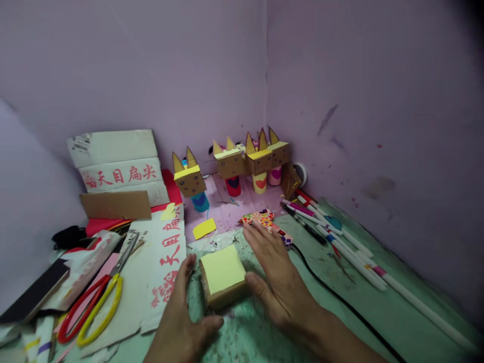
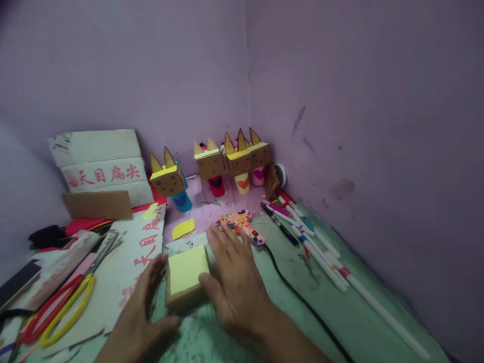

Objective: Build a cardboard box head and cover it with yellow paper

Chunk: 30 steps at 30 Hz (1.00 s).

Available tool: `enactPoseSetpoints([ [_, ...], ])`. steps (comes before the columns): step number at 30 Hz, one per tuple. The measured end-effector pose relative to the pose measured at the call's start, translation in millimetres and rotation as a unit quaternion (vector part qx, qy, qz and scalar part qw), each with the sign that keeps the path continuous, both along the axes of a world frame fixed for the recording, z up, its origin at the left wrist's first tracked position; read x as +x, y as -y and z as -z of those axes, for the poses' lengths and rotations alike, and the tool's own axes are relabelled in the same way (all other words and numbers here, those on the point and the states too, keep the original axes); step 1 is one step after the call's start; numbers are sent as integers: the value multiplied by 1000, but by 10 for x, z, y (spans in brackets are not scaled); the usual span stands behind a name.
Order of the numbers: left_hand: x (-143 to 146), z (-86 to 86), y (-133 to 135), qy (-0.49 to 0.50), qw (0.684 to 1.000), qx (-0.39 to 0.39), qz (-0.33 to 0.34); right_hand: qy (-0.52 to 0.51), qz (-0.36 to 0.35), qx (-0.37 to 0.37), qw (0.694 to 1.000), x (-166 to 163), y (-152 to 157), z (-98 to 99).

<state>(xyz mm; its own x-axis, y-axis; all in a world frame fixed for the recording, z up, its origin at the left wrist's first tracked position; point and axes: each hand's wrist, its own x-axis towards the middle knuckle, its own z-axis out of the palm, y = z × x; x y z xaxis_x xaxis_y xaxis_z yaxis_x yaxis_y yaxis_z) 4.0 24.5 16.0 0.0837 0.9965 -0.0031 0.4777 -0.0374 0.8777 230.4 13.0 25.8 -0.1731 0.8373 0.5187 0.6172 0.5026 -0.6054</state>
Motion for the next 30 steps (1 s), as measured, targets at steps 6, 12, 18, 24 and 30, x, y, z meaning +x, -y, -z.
enactPoseSetpoints([
  [6, 193, 20, 38, -6, 1000, -4, 0, 142, -50, -5, 989, -123, -18, -5],
  [12, 265, -22, 35, -12, 1000, 10, -3, 199, -86, -50, 975, -199, -39, -22],
  [18, 252, 48, 4, -19, 999, 30, 9, 140, -90, -57, 984, -229, -16, -11],
  [24, 336, -2, 87, 67, 995, 27, -70, -197, -5, 79, 977, -59, 17, -87],
  [30, 369, -111, 155, 123, 983, 62, -119, -541, 36, -186, 820, -10, -59, -68],
])
